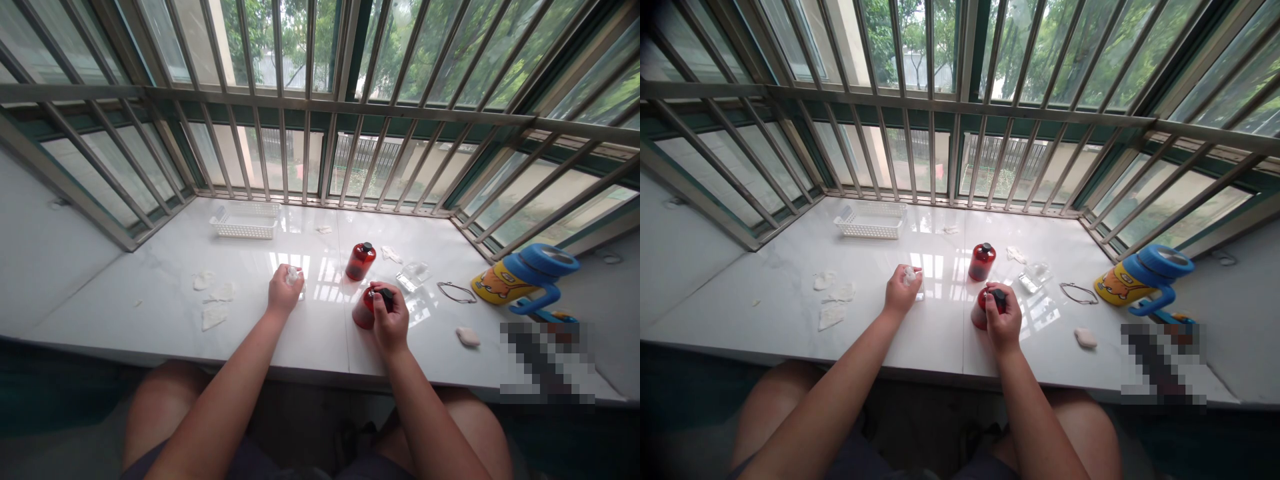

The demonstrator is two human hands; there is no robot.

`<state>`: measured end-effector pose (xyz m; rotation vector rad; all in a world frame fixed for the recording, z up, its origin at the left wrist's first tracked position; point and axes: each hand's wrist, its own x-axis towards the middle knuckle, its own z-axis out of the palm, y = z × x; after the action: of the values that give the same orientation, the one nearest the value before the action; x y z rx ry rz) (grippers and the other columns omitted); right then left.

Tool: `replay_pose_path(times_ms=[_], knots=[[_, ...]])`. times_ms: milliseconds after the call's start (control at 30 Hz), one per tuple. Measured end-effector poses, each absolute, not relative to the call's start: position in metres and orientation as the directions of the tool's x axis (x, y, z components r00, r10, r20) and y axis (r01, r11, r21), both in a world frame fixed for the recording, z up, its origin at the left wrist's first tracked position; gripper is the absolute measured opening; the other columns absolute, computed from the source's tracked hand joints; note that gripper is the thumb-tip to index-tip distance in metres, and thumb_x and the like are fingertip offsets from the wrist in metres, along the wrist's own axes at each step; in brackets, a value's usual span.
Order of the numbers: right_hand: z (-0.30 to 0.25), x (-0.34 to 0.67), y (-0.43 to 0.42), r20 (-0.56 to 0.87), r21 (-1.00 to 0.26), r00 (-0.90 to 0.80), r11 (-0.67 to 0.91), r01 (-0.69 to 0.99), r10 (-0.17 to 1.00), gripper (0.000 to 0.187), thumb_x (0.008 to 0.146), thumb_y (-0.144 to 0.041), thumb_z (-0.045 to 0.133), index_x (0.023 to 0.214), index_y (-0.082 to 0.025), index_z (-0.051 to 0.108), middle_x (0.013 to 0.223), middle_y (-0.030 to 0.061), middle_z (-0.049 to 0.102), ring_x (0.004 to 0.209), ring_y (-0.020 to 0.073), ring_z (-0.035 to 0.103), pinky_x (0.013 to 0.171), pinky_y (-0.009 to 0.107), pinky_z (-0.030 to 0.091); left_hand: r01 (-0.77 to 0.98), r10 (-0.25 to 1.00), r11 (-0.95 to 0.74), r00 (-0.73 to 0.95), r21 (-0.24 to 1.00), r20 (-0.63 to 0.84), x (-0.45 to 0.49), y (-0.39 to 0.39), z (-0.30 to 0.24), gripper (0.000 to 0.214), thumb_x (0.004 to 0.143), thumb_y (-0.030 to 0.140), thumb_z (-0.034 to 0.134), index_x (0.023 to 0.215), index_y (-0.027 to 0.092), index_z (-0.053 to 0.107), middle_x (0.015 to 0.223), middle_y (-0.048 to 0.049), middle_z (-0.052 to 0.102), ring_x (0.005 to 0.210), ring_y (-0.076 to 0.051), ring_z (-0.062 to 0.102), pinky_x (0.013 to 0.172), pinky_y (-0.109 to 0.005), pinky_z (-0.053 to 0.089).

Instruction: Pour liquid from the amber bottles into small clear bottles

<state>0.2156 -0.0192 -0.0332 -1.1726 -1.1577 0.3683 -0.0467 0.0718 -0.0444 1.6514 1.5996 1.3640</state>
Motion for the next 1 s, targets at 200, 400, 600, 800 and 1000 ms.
replay_pose_path(times_ms=[200,400,600,800,1000], knots=[[-0.0359,0.2154,-0.0187,0.515,-0.856,0.434,0.414,0.31,0.739,0.023,0.098,-0.046,0.068,0.107,-0.025,0.071,0.115,0.008,0.075,0.112,0.0295,0.069,0.101,0.048,0.052,0.47,0.927,-0.219,-0.172,0.855,0.333,-0.0468,0.0717,-0.0446,0.014,0.09,0.04,0.069,0.097,0.028,0.068,0.098,0.0001,0.08,0.081,-0.02,0.072,0.078,-0.03,0.055],[-0.0356,0.2152,-0.0185,0.526,-0.849,0.429,0.426,0.313,0.734,0.022,0.098,-0.045,0.068,0.106,-0.025,0.071,0.115,0.0084,0.075,0.112,0.0299,0.07,0.1,0.049,0.053,0.467,0.926,-0.222,-0.173,0.856,0.335,-0.0468,0.072,-0.0454,0.013,0.09,0.039,0.069,0.096,0.028,0.067,0.1,0.0,0.081,0.082,-0.02,0.072,0.079,-0.031,0.055],[-0.0349,0.2155,-0.019,0.527,-0.848,0.423,0.423,0.32,0.737,0.023,0.099,-0.045,0.068,0.108,-0.024,0.071,0.114,0.0086,0.075,0.112,0.0297,0.069,0.099,0.048,0.053,0.461,0.926,-0.227,-0.171,0.858,0.337,-0.0467,0.0719,-0.0452,0.014,0.09,0.04,0.069,0.096,0.027,0.068,0.101,-0.0002,0.081,0.082,-0.02,0.072,0.08,-0.031,0.055],[-0.0351,0.2159,-0.0191,0.524,-0.85,0.425,0.419,0.32,0.738,0.022,0.099,-0.045,0.068,0.107,-0.025,0.071,0.114,0.0082,0.075,0.112,0.0295,0.07,0.099,0.048,0.053,0.456,0.925,-0.233,-0.17,0.859,0.34,-0.0463,0.0711,-0.0435,0.014,0.09,0.04,0.069,0.096,0.027,0.068,0.1,-0.0003,0.08,0.081,-0.02,0.072,0.08,-0.031,0.055],[-0.035,0.2154,-0.0187,0.518,-0.853,0.428,0.415,0.315,0.741,0.023,0.099,-0.046,0.068,0.107,-0.025,0.071,0.115,0.0081,0.075,0.112,0.0296,0.069,0.1,0.048,0.053,0.451,0.927,-0.23,-0.168,0.862,0.335,-0.0464,0.0712,-0.0437,0.014,0.09,0.04,0.069,0.096,0.027,0.067,0.1,-0.0002,0.08,0.08,-0.019,0.071,0.078,-0.031,0.055]])
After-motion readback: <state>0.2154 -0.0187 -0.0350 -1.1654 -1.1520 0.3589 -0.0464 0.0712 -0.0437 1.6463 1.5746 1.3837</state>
